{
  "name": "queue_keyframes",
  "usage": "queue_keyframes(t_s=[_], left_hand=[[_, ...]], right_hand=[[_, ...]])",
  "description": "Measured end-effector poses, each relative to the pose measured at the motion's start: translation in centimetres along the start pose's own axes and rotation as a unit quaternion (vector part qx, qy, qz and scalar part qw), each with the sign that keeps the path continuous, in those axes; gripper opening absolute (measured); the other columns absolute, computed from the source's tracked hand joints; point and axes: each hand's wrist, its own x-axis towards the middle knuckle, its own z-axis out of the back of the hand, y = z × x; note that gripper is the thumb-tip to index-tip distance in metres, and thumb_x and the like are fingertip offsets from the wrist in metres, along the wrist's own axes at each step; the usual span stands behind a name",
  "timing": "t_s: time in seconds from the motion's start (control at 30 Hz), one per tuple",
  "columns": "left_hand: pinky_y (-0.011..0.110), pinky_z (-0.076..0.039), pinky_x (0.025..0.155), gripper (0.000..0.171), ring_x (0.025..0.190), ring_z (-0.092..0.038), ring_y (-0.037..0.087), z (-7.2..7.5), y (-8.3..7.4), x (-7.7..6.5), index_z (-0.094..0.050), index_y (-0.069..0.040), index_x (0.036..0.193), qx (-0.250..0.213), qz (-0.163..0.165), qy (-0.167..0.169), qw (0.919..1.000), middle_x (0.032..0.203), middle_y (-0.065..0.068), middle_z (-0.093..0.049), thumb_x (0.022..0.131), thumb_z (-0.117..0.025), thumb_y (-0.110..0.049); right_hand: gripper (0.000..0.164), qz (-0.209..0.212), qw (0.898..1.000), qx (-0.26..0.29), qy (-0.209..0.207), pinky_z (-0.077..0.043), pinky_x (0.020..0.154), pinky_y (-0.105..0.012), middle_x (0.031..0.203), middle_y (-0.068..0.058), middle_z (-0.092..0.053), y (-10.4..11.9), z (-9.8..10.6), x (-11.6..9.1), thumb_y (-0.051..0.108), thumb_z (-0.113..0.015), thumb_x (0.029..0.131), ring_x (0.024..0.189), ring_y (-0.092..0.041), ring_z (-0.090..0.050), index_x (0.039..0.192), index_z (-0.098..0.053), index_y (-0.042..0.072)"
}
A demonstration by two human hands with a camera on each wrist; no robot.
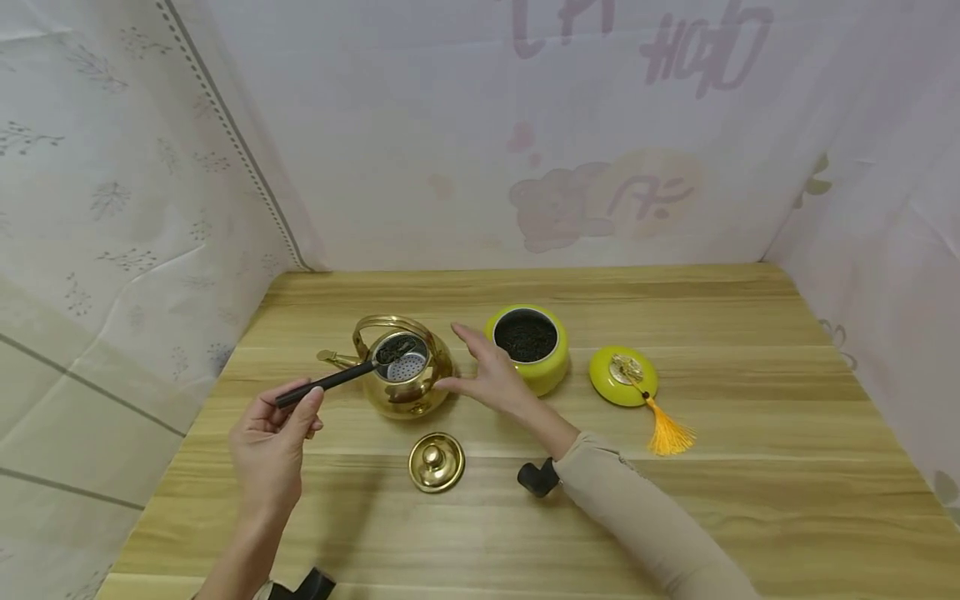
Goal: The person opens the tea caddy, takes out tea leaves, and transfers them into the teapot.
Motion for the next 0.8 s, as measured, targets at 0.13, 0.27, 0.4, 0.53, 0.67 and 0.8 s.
queue_keyframes(t_s=[0.13,0.27,0.4,0.53,0.67,0.8], left_hand=[[0.015,-0.051,0.053,0.023,0.058,-0.059,0.008,0.6,0.3,0.3,-0.060,0.015,0.099,0.017,0.002,-0.011,0.9998,0.084,0.003,-0.069,0.080,-0.069,0.005],[0.015,-0.051,0.054,0.022,0.058,-0.059,0.008,1.0,0.6,0.8,-0.060,0.015,0.098,0.037,0.009,-0.014,0.9992,0.084,0.002,-0.069,0.080,-0.069,0.005],[0.016,-0.051,0.054,0.019,0.058,-0.059,0.008,1.1,1.1,1.1,-0.062,0.012,0.098,0.050,0.016,-0.020,0.9984,0.083,-0.001,-0.069,0.080,-0.069,0.007],[0.016,-0.051,0.054,0.019,0.057,-0.058,0.009,1.1,1.6,1.4,-0.063,0.011,0.098,0.062,0.027,-0.026,0.9974,0.081,-0.002,-0.068,0.081,-0.068,0.007],[0.015,-0.051,0.054,0.019,0.056,-0.058,0.009,1.3,2.0,1.7,-0.063,0.010,0.099,0.075,0.044,-0.032,0.9957,0.080,-0.003,-0.068,0.081,-0.069,0.005],[0.015,-0.051,0.053,0.022,0.055,-0.058,0.008,1.5,2.5,1.9,-0.064,0.010,0.099,0.088,0.057,-0.039,0.9937,0.078,-0.003,-0.068,0.081,-0.071,0.001]], right_hand=[[0.088,-0.011,1.000,-0.002,0.023,-0.033,0.110,-0.040,0.148,-0.020,-0.033,-0.3,-1.2,0.8,0.018,-0.081,0.074,0.137,-0.032,-0.032,0.143,-0.032,-0.005],[0.089,-0.015,0.999,-0.020,0.032,-0.034,0.109,-0.042,0.148,-0.021,-0.033,-0.4,-1.9,1.4,0.021,-0.081,0.073,0.137,-0.034,-0.032,0.143,-0.032,-0.004],[0.088,-0.022,0.998,-0.035,0.037,-0.035,0.109,-0.043,0.148,-0.022,-0.033,-0.7,-2.2,1.7,0.023,-0.081,0.074,0.136,-0.035,-0.032,0.142,-0.033,-0.004],[0.088,-0.029,0.998,-0.047,0.041,-0.035,0.108,-0.044,0.147,-0.022,-0.034,-0.8,-2.4,1.9,0.024,-0.081,0.074,0.136,-0.035,-0.033,0.142,-0.034,-0.004],[0.088,-0.036,0.997,-0.058,0.047,-0.035,0.109,-0.044,0.147,-0.021,-0.034,-0.8,-2.5,2.0,0.026,-0.081,0.074,0.135,-0.035,-0.034,0.142,-0.034,-0.003],[0.088,-0.042,0.997,-0.047,0.049,-0.033,0.110,-0.043,0.148,-0.018,-0.035,-0.8,-2.6,2.1,0.027,-0.081,0.074,0.135,-0.033,-0.035,0.144,-0.034,0.001]])
